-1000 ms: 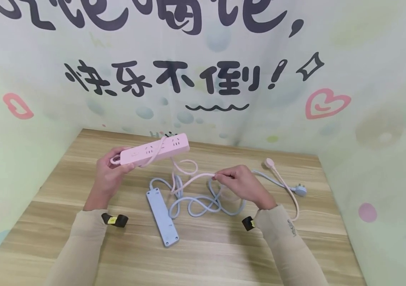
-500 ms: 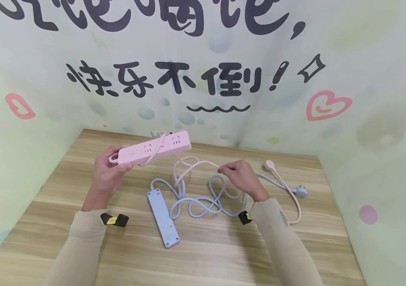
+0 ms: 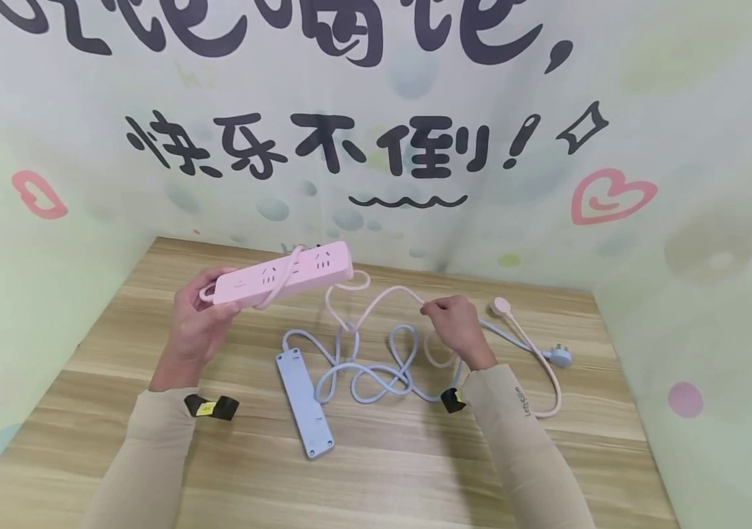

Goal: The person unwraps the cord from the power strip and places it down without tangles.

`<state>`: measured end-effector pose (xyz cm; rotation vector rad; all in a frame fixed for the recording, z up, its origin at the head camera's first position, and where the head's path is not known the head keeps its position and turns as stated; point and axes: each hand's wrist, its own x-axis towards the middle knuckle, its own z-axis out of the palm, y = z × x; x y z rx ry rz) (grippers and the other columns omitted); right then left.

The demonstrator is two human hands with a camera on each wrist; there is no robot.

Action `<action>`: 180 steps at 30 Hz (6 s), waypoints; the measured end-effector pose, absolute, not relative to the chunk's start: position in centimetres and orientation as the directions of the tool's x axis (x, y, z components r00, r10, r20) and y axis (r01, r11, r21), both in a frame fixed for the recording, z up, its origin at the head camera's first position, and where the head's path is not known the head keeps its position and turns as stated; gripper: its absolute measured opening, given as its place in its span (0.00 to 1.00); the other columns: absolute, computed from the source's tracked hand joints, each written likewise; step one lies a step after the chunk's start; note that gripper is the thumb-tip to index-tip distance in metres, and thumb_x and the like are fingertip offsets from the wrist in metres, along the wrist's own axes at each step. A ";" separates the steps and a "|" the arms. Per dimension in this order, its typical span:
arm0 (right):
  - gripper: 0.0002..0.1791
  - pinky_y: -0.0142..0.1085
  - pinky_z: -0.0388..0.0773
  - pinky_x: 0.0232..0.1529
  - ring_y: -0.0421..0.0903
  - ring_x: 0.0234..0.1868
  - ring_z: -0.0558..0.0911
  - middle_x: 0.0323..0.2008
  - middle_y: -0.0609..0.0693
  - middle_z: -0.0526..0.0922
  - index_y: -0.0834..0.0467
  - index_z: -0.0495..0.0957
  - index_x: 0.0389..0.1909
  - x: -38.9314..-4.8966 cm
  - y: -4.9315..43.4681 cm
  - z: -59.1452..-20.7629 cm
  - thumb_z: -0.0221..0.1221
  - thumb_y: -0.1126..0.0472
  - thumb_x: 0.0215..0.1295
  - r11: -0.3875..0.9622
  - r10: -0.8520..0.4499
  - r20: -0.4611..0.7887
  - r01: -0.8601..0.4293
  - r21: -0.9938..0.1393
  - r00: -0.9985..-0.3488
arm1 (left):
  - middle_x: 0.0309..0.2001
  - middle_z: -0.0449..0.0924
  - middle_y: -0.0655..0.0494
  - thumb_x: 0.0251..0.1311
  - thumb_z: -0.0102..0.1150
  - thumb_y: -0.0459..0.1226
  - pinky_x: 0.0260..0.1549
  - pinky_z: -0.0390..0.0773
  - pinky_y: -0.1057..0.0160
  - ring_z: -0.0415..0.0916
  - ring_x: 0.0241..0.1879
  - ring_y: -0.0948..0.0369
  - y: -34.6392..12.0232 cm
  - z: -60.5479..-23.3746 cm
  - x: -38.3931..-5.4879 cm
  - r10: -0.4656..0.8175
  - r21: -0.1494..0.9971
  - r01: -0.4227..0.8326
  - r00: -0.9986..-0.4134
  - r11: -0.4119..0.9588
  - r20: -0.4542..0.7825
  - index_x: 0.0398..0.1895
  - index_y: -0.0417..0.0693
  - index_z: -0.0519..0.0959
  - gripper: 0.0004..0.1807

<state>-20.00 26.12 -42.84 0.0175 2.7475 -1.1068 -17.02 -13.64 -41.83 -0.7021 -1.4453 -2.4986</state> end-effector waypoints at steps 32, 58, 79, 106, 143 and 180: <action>0.22 0.34 0.70 0.32 0.45 0.32 0.70 0.35 0.54 0.73 0.70 0.72 0.49 -20.6 31.8 -45.1 0.38 0.56 0.77 0.583 0.229 -0.274 0.357 -0.730 -0.934 | 0.48 0.83 0.53 0.48 0.72 0.24 0.41 0.83 0.68 0.80 0.42 0.64 -12.0 -44.8 -15.6 0.458 0.961 0.271 -0.861 0.047 0.220 0.53 0.32 0.79 0.26; 0.20 0.52 0.76 0.58 0.60 0.60 0.79 0.59 0.65 0.81 0.65 0.74 0.64 -19.5 27.4 -42.0 0.51 0.60 0.77 0.682 0.009 0.023 -0.011 -0.731 -1.000 | 0.52 0.83 0.43 0.50 0.76 0.31 0.44 0.82 0.67 0.79 0.44 0.58 -12.0 -46.3 -15.7 0.446 0.949 0.242 -0.885 0.202 0.131 0.54 0.45 0.81 0.25; 0.15 0.37 0.73 0.52 0.41 0.48 0.78 0.55 0.43 0.88 0.52 0.85 0.56 -17.9 20.9 -40.5 0.58 0.65 0.73 0.519 -0.679 0.103 -0.574 -0.633 -0.727 | 0.51 0.83 0.40 0.49 0.75 0.30 0.43 0.82 0.67 0.80 0.43 0.61 -11.7 -45.3 -15.6 0.448 0.951 0.256 -0.880 0.172 0.156 0.54 0.41 0.81 0.25; 0.06 0.40 0.76 0.54 0.40 0.48 0.79 0.42 0.41 0.86 0.50 0.85 0.44 -16.9 21.3 -37.8 0.61 0.59 0.72 0.576 -0.659 0.192 -0.653 -0.493 -0.727 | 0.52 0.82 0.41 0.51 0.76 0.31 0.42 0.82 0.66 0.79 0.43 0.58 -11.8 -44.7 -15.8 0.466 0.946 0.263 -0.872 0.187 0.151 0.54 0.44 0.81 0.25; 0.06 0.31 0.76 0.35 0.40 0.31 0.76 0.35 0.43 0.84 0.51 0.83 0.43 -18.0 23.0 -39.0 0.57 0.58 0.76 0.605 -0.527 0.080 -0.439 -0.665 -0.846 | 0.46 0.81 0.61 0.47 0.63 0.18 0.36 0.81 0.73 0.76 0.43 0.65 -11.6 -43.5 -16.5 0.062 0.944 0.301 -0.948 -0.139 0.311 0.50 0.40 0.81 0.25; 0.06 0.34 0.82 0.42 0.41 0.38 0.81 0.40 0.45 0.86 0.53 0.83 0.46 -16.6 22.1 -39.9 0.61 0.59 0.72 0.620 -0.447 0.082 -0.375 -0.690 -0.891 | 0.65 0.74 0.48 0.54 0.77 0.40 0.56 0.77 0.53 0.74 0.59 0.52 -12.8 -48.5 -12.2 0.359 0.773 0.326 -0.923 0.544 0.136 0.60 0.50 0.81 0.28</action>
